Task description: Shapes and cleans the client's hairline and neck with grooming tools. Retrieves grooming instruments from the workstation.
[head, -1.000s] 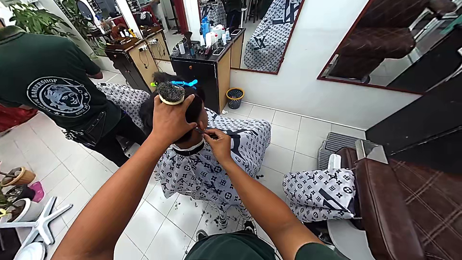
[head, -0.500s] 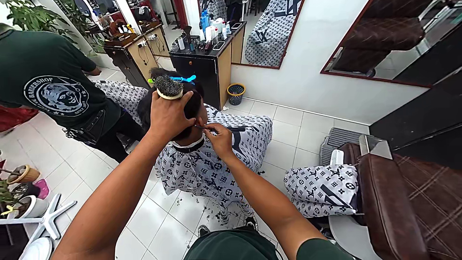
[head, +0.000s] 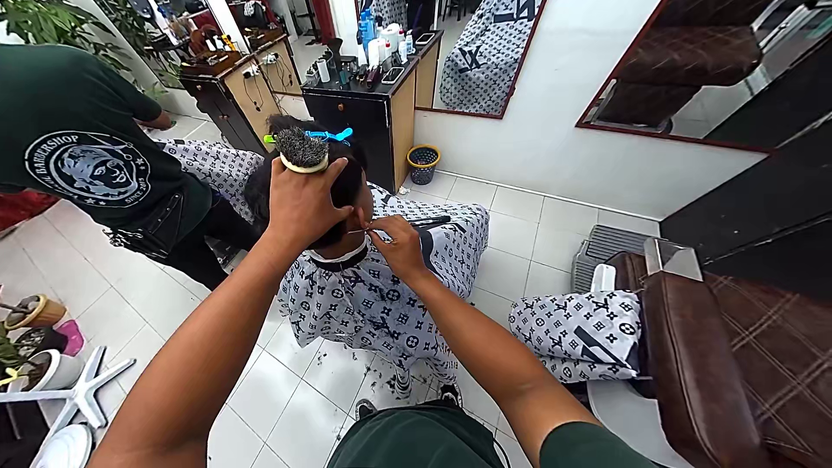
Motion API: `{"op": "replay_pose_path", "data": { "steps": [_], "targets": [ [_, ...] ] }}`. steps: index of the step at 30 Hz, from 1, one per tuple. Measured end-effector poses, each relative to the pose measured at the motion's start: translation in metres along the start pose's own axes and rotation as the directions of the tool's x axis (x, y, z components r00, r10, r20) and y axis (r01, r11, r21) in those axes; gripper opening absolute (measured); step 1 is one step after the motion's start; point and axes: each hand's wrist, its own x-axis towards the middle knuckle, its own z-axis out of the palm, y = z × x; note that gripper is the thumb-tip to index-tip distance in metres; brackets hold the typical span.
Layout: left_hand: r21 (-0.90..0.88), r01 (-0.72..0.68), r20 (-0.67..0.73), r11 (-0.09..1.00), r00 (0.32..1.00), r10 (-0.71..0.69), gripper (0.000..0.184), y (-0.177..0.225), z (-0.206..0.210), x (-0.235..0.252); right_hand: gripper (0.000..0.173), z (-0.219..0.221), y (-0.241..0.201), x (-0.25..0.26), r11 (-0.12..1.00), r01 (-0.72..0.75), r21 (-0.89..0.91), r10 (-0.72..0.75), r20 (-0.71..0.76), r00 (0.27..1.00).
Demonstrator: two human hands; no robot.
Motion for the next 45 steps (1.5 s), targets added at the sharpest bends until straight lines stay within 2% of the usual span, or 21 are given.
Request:
{"op": "replay_pose_path", "data": {
  "steps": [4, 10, 14, 20, 24, 29, 34, 39, 45],
  "targets": [
    [-0.005, -0.001, -0.009, 1.0, 1.0, 0.001, 0.073, -0.001, 0.002, 0.0, 0.013, -0.001, -0.002, 0.001, 1.0, -0.013, 0.017, 0.013, -0.024, 1.0],
    [-0.001, -0.002, -0.003, 1.0, 1.0, 0.002, 0.073, -0.001, 0.001, 0.0, 0.011, 0.001, 0.002, -0.002, 0.997, 0.069, -0.04, -0.069, 0.012, 0.998],
    [-0.011, -0.007, -0.016, 1.0, 1.0, 0.007, 0.072, -0.002, 0.002, 0.0, 0.01, -0.001, -0.001, -0.001, 0.999, 0.029, -0.022, -0.029, -0.023, 0.999],
    [-0.01, -0.011, -0.01, 1.0, 1.0, 0.011, 0.073, -0.001, 0.001, 0.001, 0.009, 0.002, 0.001, -0.005, 0.99, 0.114, -0.084, -0.112, 0.027, 0.993],
    [-0.029, -0.017, -0.01, 0.999, 1.0, 0.017, 0.072, -0.002, 0.0, 0.0, 0.01, 0.0, -0.002, -0.003, 0.994, 0.078, -0.07, -0.081, -0.036, 0.996],
    [-0.024, -0.011, -0.016, 1.0, 1.0, 0.011, 0.071, -0.002, 0.001, -0.001, 0.009, 0.004, 0.001, -0.009, 0.984, 0.137, -0.115, -0.131, 0.058, 0.99],
    [-0.026, -0.012, -0.018, 1.0, 1.0, 0.011, 0.072, -0.004, 0.003, -0.001, 0.009, 0.001, -0.002, -0.007, 0.988, 0.102, -0.114, -0.106, -0.026, 0.994],
    [-0.029, -0.007, -0.004, 1.0, 1.0, 0.007, 0.072, -0.003, 0.002, -0.001, 0.009, 0.005, -0.001, -0.013, 0.973, 0.178, -0.147, -0.168, 0.078, 0.983],
    [-0.021, -0.017, -0.018, 1.0, 1.0, 0.016, 0.073, -0.004, 0.003, -0.002, 0.01, 0.003, -0.005, -0.011, 0.984, 0.111, -0.14, -0.113, -0.008, 0.994]
  ]
}}
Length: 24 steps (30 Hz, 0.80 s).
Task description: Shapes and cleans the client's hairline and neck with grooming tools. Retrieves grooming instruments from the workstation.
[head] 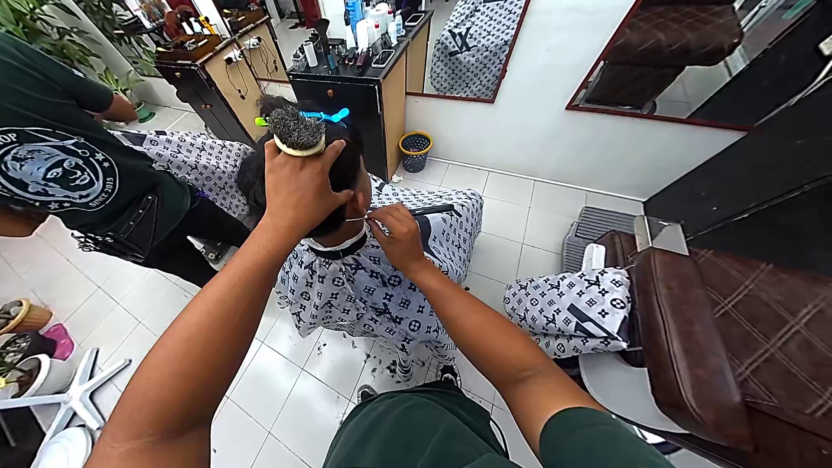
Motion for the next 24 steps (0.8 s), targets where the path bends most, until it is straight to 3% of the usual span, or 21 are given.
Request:
{"op": "replay_pose_path", "data": {
  "steps": [4, 9, 14, 19, 24],
  "targets": [
    [-0.008, 0.0, -0.008, 1.0, 1.0, 0.0, 0.072, 0.0, 0.0, 0.0, 0.01, 0.005, 0.001, -0.006, 0.997, 0.071, -0.03, -0.068, 0.094, 0.993],
    [-0.019, 0.002, -0.008, 1.0, 1.0, -0.002, 0.071, 0.0, 0.0, -0.001, 0.01, 0.001, -0.002, -0.004, 1.0, -0.017, -0.021, 0.017, 0.001, 1.0],
    [-0.009, 0.005, -0.001, 1.0, 1.0, -0.005, 0.072, 0.0, 0.0, 0.0, 0.01, 0.01, 0.0, -0.014, 0.997, 0.055, -0.045, -0.051, 0.1, 0.994],
    [-0.009, 0.006, 0.0, 1.0, 1.0, -0.006, 0.072, 0.001, -0.001, -0.001, 0.011, 0.007, -0.003, -0.012, 0.999, -0.026, -0.031, 0.026, 0.002, 1.0],
    [-0.002, 0.01, 0.007, 1.0, 1.0, -0.01, 0.072, 0.002, -0.001, -0.001, 0.01, 0.012, -0.003, -0.015, 0.997, 0.058, -0.049, -0.054, 0.069, 0.996]
  ]
}}
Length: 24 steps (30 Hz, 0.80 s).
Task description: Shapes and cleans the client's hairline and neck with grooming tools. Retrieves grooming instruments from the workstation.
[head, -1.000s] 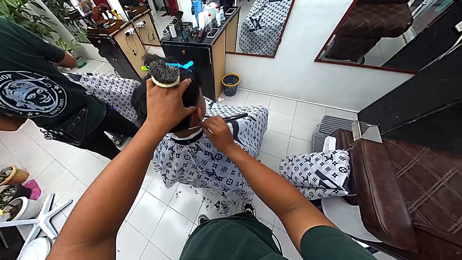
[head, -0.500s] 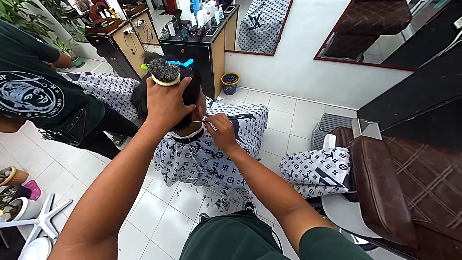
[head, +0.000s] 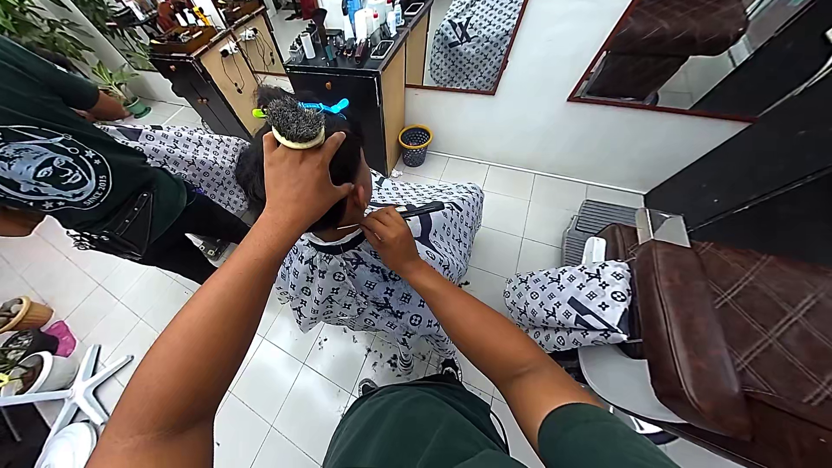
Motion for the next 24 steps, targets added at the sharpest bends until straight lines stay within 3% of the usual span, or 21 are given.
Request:
{"op": "replay_pose_path", "data": {
  "steps": [5, 9, 14, 19, 24],
  "targets": [
    [-0.005, 0.003, 0.0, 1.0, 1.0, -0.003, 0.072, -0.0004, 0.0006, 0.0, 0.011, -0.0033, 0.0002, 0.0018, 0.998, -0.063, 0.02, 0.064, -0.058, 0.996],
    [0.009, 0.0, -0.003, 1.0, 1.0, 0.0, 0.073, -0.0002, 0.0005, 0.0004, 0.01, 0.001, -0.0013, -0.0043, 1.0, -0.019, -0.016, 0.02, 0.043, 0.999],
    [-0.014, -0.003, -0.003, 1.0, 1.0, 0.003, 0.073, 0.0001, 0.0, 0.0008, 0.011, -0.0024, -0.0016, -0.0009, 0.998, -0.067, -0.008, 0.066, -0.055, 0.996],
    [0.001, -0.004, 0.004, 1.0, 1.0, 0.004, 0.073, 0.0002, 0.0008, 0.0016, 0.011, 0.0039, -0.0005, -0.0069, 1.0, -0.019, -0.023, 0.021, 0.072, 0.997],
    [-0.005, 0.0, -0.004, 1.0, 1.0, 0.0, 0.073, 0.0003, 0.0011, 0.001, 0.011, -0.003, -0.0006, -0.0016, 0.997, -0.075, -0.015, 0.075, -0.007, 0.997]
  ]
}}
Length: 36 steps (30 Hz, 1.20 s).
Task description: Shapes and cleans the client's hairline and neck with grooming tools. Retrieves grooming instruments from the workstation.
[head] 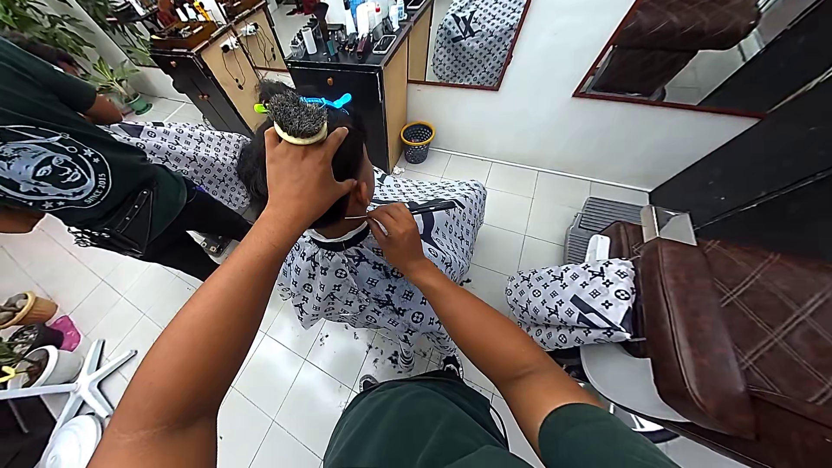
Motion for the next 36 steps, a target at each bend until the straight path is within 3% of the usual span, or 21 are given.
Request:
{"op": "replay_pose_path", "data": {
  "steps": [5, 9, 14, 18, 22, 26, 33, 36],
  "targets": [
    [0.01, 0.001, 0.002, 1.0, 1.0, -0.001, 0.073, 0.0, -0.001, 0.0, 0.011, 0.005, 0.0, -0.007, 0.997, 0.08, -0.016, -0.077, 0.161, 0.984],
    [0.003, 0.009, 0.018, 1.0, 1.0, -0.009, 0.073, 0.001, -0.002, 0.0, 0.012, 0.0, 0.001, -0.004, 0.999, 0.039, -0.008, -0.038, 0.085, 0.996],
    [0.0, 0.007, 0.012, 1.0, 1.0, -0.007, 0.073, 0.001, -0.001, -0.001, 0.01, 0.003, 0.0, -0.007, 0.997, 0.068, -0.021, -0.063, 0.182, 0.981],
    [-0.007, 0.004, 0.002, 1.0, 1.0, -0.004, 0.072, 0.002, -0.002, -0.002, 0.011, 0.0, -0.001, -0.002, 0.999, 0.036, -0.003, -0.035, 0.114, 0.993],
    [-0.008, 0.008, 0.009, 1.0, 1.0, -0.008, 0.072, 0.003, -0.002, -0.002, 0.011, 0.0, 0.002, -0.005, 0.995, 0.1, 0.005, -0.099, 0.218, 0.971],
    [-0.011, 0.016, 0.01, 1.0, 1.0, -0.016, 0.072, 0.004, -0.002, -0.003, 0.011, -0.012, 0.02, 0.011, 0.991, 0.068, 0.112, -0.081, 0.113, 0.99],
    [0.005, 0.039, 0.018, 0.999, 0.999, -0.039, 0.073, 0.006, -0.001, -0.004, 0.012, -0.014, 0.04, 0.022, 0.979, 0.17, 0.113, -0.183, 0.12, 0.976],
    [0.017, 0.053, 0.034, 0.998, 0.998, -0.053, 0.073, 0.008, -0.003, -0.004, 0.014, -0.008, 0.043, 0.017, 0.97, 0.22, 0.1, -0.238, 0.227, 0.944]
  ]
}}
